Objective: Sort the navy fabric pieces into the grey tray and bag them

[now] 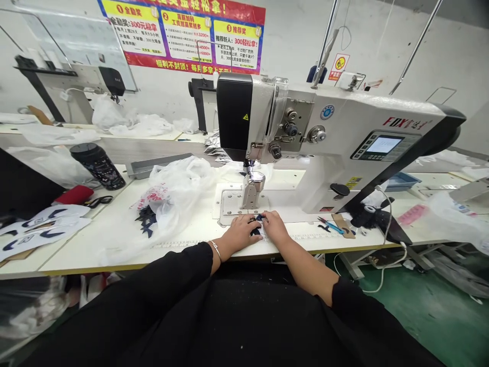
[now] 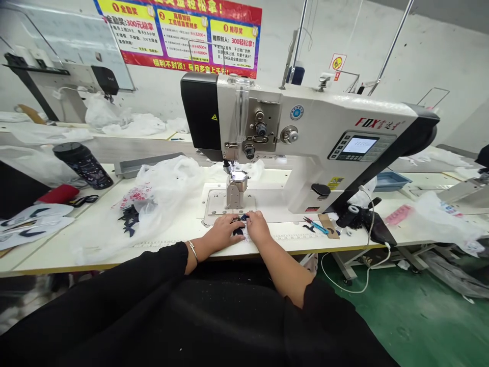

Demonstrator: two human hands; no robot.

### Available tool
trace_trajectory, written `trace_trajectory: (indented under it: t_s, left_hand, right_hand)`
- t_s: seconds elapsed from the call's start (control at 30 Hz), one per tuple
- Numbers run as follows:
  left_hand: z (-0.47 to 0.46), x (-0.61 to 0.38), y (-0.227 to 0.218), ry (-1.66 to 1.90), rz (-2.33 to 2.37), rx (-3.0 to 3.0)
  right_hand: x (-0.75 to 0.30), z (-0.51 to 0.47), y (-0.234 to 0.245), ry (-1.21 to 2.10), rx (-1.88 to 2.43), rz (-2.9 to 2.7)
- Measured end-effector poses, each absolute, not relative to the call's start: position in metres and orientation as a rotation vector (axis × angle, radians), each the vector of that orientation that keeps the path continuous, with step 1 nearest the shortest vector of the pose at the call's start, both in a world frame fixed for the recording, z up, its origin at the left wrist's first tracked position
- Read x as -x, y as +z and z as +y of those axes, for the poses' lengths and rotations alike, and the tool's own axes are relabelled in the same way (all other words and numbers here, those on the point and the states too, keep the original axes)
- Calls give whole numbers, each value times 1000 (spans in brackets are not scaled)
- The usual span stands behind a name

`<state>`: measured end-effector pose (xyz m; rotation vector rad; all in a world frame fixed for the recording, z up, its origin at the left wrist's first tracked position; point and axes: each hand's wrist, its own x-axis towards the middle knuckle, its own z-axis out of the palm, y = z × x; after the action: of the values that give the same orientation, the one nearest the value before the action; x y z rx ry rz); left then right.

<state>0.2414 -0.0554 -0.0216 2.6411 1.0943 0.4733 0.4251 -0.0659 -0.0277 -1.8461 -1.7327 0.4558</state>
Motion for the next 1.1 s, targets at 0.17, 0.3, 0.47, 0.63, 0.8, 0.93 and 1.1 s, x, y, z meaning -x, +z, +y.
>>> trace_trajectory:
  t_s: [0.17, 0.3, 0.47, 0.63, 0.8, 0.93, 1.1]
  left_hand:
    - [-52, -240, -24, 517, 1095, -2654]
    - [-52, -238, -26, 541, 1120, -2682]
    - [-51, -232, -26, 517, 1132, -2739]
    - [-46, -222, -29, 488, 1103, -2763]
    - [-40, -210, -37, 485, 1082, -2762]
    - [-35, -200, -42, 533, 1098, -2729]
    - [-36, -197, -42, 671, 1173, -2628]
  right_hand:
    - [-424, -62, -29, 400, 1879, -1797]
    - [-423, -62, -29, 290, 1884, -1925]
    - [-419, -64, -28, 109, 1901, -2104]
    - [-414, -62, -26, -5, 1927, -2240]
    - [-416, -63, -22, -46, 1915, -2287]
    - [-409, -69, -7, -59, 1831, -2277]
    - [-339, -65, 42, -28, 1485, -2372]
